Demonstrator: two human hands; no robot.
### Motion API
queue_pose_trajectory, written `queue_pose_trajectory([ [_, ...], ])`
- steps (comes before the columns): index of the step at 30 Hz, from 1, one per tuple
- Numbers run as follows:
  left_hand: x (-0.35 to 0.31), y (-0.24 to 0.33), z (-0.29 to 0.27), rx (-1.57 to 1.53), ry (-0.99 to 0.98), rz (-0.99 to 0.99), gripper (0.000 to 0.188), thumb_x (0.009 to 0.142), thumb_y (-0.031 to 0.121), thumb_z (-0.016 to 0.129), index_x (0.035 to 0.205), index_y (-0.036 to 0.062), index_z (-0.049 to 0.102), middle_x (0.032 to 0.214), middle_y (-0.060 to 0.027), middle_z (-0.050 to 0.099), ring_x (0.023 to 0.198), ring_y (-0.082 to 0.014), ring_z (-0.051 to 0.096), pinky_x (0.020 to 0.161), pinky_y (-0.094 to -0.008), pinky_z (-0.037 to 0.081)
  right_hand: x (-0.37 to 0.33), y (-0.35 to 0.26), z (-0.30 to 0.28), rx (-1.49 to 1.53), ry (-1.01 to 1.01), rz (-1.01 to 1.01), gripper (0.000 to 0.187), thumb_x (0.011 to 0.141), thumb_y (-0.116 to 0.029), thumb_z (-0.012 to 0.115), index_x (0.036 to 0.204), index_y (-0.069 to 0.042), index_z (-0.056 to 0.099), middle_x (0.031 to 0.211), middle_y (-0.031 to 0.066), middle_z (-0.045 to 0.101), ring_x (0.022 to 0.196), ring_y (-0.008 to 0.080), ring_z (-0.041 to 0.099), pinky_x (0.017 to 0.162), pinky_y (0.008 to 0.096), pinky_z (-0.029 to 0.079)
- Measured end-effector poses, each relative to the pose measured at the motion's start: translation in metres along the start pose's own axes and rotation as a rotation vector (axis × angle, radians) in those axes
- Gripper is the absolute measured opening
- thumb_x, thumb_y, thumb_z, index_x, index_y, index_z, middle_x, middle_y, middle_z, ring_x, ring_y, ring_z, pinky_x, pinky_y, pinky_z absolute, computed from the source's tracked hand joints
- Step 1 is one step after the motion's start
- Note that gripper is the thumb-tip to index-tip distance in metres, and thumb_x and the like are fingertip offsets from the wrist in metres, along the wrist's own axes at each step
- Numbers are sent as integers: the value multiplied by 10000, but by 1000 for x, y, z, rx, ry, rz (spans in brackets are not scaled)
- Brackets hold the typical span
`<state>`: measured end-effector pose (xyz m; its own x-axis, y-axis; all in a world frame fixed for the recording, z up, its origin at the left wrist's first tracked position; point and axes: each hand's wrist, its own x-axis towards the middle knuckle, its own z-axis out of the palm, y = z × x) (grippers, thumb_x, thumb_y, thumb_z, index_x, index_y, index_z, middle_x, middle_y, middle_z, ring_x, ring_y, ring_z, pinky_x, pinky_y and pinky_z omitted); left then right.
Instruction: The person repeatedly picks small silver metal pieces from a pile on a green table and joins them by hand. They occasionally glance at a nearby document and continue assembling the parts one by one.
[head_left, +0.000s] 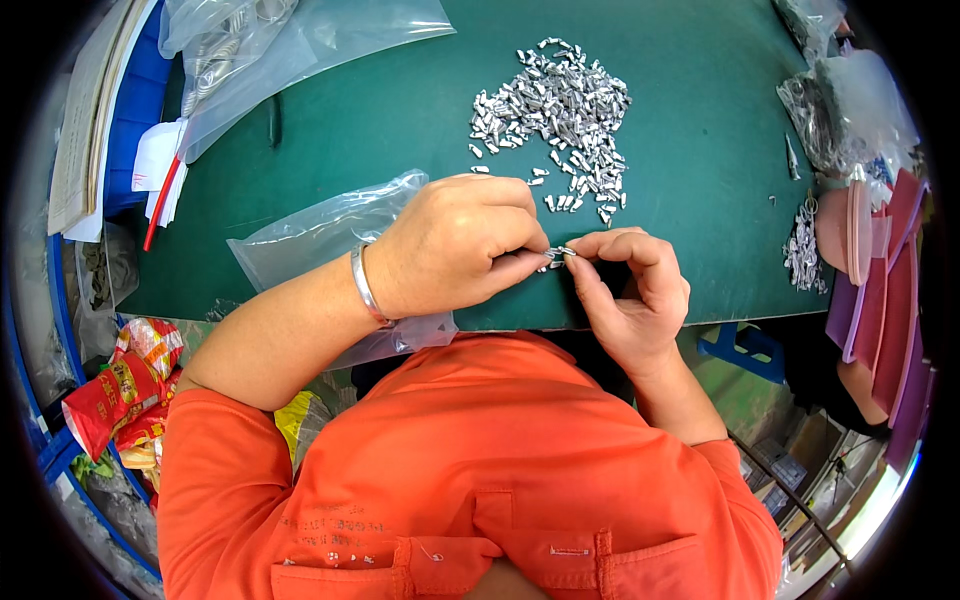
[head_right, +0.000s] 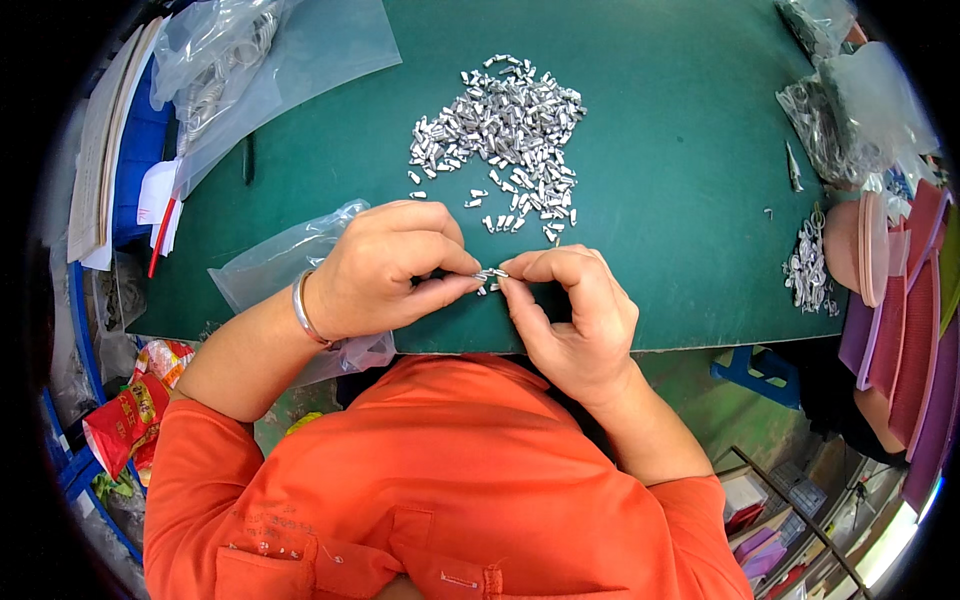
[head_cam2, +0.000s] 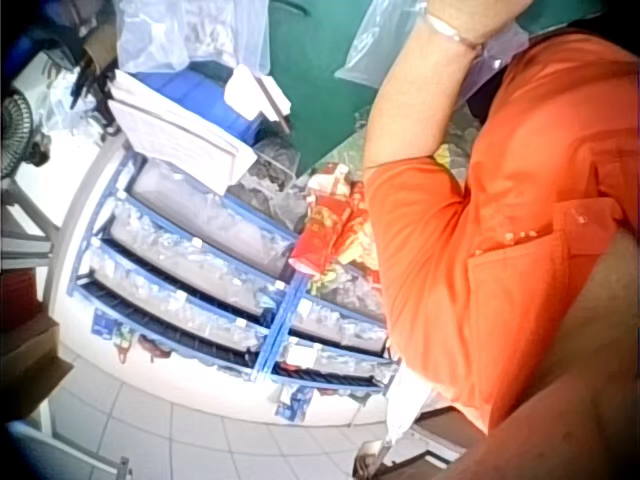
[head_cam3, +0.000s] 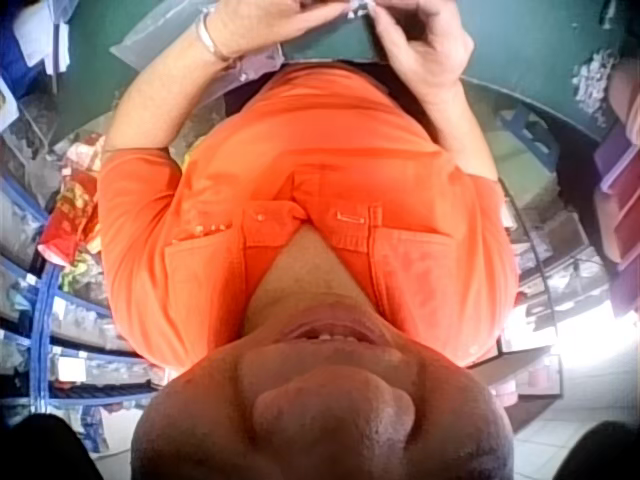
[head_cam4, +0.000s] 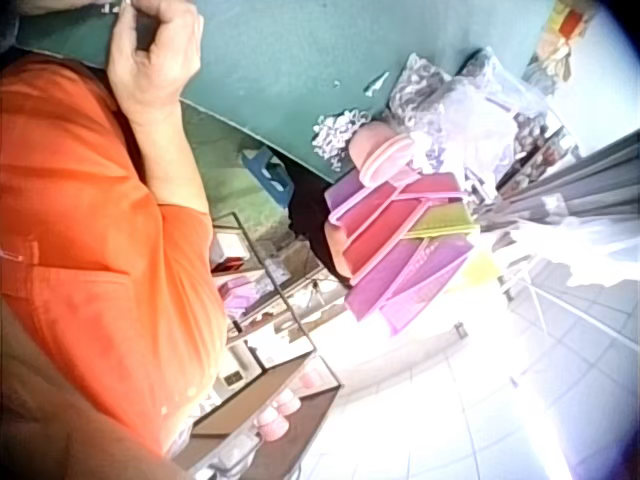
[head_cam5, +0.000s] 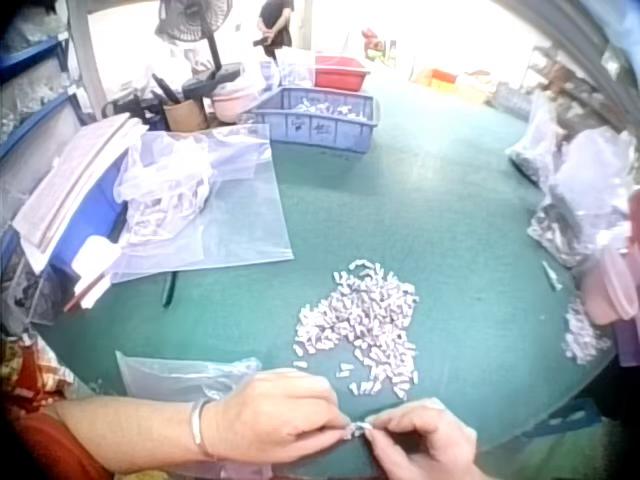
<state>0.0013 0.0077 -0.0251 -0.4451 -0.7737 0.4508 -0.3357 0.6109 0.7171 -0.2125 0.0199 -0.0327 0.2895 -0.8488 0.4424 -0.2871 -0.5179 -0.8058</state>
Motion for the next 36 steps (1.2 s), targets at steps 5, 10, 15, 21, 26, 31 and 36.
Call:
queue_pose_trajectory([
  [5, 0, 1, 0, 2, 3, 3, 143, 701, 6, 779, 804, 46, 689, 757, -73, 620, 656, -228, 613, 567, -328, 479, 1, -1, -3, -37, -7, -15, 253, 729, 112, 748, 895, -12, 603, 830, 92, 689, 712, 196, 637, 628, 287, 510],
  [10, 1, 3, -2, -20, 2, -26, 132, 717, 9, 779, 806, 45, 688, 754, -74, 617, 647, -223, 607, 561, -324, 477, 12, -9, -9, -169, 10, -81, 218, 753, 123, 702, 940, 15, 672, 871, 124, 658, 751, 216, 625, 646, 287, 503],
  [15, 0, 0, 0, -42, 22, -17, 114, 740, 35, 778, 802, 50, 683, 748, -76, 618, 628, -232, 596, 548, -327, 469, 27, -7, -20, 216, 107, 176, 182, 832, 140, 637, 982, 45, 675, 981, 100, 625, 830, 153, 599, 725, 256, 490],
  [21, 14, 1, -10, -109, 11, -206, 94, 765, 62, 770, 783, 48, 679, 744, -65, 621, 611, -187, 595, 559, -309, 474, 90, -6, -32, 441, -52, 425, 115, 882, 52, 674, 990, 30, 644, 910, 68, 659, 796, 100, 620, 698, 228, 509],
  [26, 39, 9, -24, -250, 10, -325, 84, 787, 73, 764, 821, 24, 705, 751, -46, 623, 618, -121, 585, 558, -268, 479, 181, 8, -11, 331, -285, 531, 105, 894, -50, 689, 956, 23, 648, 797, 51, 677, 697, 106, 642, 565, 233, 492],
  [31, 36, 3, -14, -341, 67, -300, 78, 802, 65, 761, 828, 16, 707, 758, -37, 620, 594, -90, 561, 545, -249, 461, 294, 27, 16, 278, -260, 480, 120, 872, -105, 708, 903, 0, 660, 759, 63, 677, 607, 130, 602, 523, 268, 488],
  [36, 29, -3, -7, -339, 44, -241, 72, 796, 46, 762, 825, 20, 702, 787, -46, 631, 595, -98, 575, 536, -243, 460, 378, 51, 11, 653, 223, 435, 297, 941, -32, 557, 1188, 133, 562, 1023, 194, 677, 878, 218, 690, 745, 313, 589],
])
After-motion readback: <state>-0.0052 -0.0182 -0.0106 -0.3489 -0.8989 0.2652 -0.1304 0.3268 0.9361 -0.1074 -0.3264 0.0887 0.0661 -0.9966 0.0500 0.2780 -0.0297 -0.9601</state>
